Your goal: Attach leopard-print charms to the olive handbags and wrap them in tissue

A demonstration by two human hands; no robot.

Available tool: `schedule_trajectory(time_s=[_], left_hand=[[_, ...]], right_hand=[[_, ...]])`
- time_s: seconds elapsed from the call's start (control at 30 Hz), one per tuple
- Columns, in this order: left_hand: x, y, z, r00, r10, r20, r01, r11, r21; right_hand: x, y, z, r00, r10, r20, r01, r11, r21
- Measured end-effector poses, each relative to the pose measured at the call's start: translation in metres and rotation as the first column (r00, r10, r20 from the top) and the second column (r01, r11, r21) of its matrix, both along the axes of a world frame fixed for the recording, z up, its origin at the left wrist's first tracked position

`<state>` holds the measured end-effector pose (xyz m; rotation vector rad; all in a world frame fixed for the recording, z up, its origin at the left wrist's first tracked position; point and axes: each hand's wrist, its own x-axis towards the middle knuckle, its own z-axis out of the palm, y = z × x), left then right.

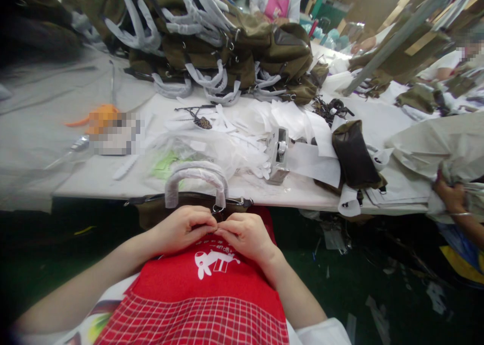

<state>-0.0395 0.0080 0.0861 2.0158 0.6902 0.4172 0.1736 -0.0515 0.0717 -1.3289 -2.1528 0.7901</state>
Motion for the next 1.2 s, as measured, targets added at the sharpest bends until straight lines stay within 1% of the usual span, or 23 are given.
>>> schedule_trajectory(time_s=[0.1, 0.17, 0.4, 0.57, 0.67, 0.77, 0.83, 0.87, 0.93, 0.97, 1.0, 1.03, 1.07, 1.1, 1.2], left_hand=[[0.000, 0.000, 0.001, 1.000, -0.001, -0.008, 0.001, 1.000, -0.007], [0.000, 0.000, 0.002, 1.000, -0.012, -0.014, 0.012, 1.000, 0.002], [0.001, -0.003, 0.001, 0.998, -0.030, -0.051, 0.031, 0.999, 0.022], [0.002, -0.008, -0.004, 0.997, 0.037, -0.067, -0.033, 0.997, 0.066], [0.003, -0.012, -0.006, 0.997, 0.048, -0.068, -0.041, 0.994, 0.103], [0.004, -0.013, -0.007, 0.997, 0.066, -0.043, -0.061, 0.993, 0.099], [0.003, -0.011, -0.008, 0.995, 0.097, -0.028, -0.094, 0.993, 0.073], [0.002, -0.009, -0.010, 0.991, 0.129, -0.021, -0.128, 0.990, 0.061], [-0.002, -0.005, -0.014, 0.969, 0.249, -0.002, -0.248, 0.967, 0.051], [-0.004, -0.002, -0.017, 0.943, 0.334, 0.007, -0.334, 0.942, 0.045], [-0.007, -0.001, -0.021, 0.909, 0.417, 0.005, -0.417, 0.908, 0.037], [-0.010, 0.000, -0.024, 0.878, 0.478, -0.019, -0.477, 0.878, 0.032], [-0.012, 0.000, -0.028, 0.863, 0.502, -0.064, -0.501, 0.865, 0.029], [-0.013, 0.000, -0.032, 0.858, 0.498, -0.123, -0.499, 0.866, 0.028], [-0.012, -0.004, -0.045, 0.865, 0.420, -0.276, -0.431, 0.902, 0.022]], right_hand=[[0.000, 0.000, 0.000, 1.000, -0.005, -0.004, 0.005, 1.000, 0.011], [0.000, 0.000, 0.002, 1.000, 0.018, 0.026, -0.019, 0.999, 0.029], [-0.007, -0.001, 0.008, 0.960, 0.120, 0.254, -0.146, 0.986, 0.084], [-0.013, -0.002, 0.006, 0.932, 0.071, 0.354, -0.140, 0.975, 0.174], [-0.015, -0.001, 0.005, 0.922, 0.074, 0.379, -0.150, 0.973, 0.174], [-0.014, 0.002, 0.002, 0.934, 0.092, 0.346, -0.152, 0.977, 0.151], [-0.013, 0.004, 0.000, 0.960, 0.062, 0.272, -0.099, 0.987, 0.126], [-0.012, 0.004, -0.001, 0.975, 0.016, 0.223, -0.040, 0.994, 0.104], [-0.008, 0.006, -0.004, 0.981, -0.147, 0.125, 0.146, 0.989, 0.021], [-0.005, 0.007, -0.006, 0.965, -0.248, 0.091, 0.252, 0.967, -0.040], [-0.002, 0.007, -0.009, 0.939, -0.337, 0.076, 0.343, 0.933, -0.108], [0.000, 0.007, -0.011, 0.915, -0.397, 0.076, 0.404, 0.898, -0.176], [0.001, 0.007, -0.014, 0.903, -0.421, 0.082, 0.428, 0.872, -0.238], [0.002, 0.007, -0.018, 0.904, -0.417, 0.089, 0.424, 0.858, -0.290], [-0.007, 0.005, -0.032, 0.929, -0.355, 0.102, 0.365, 0.847, -0.385]])
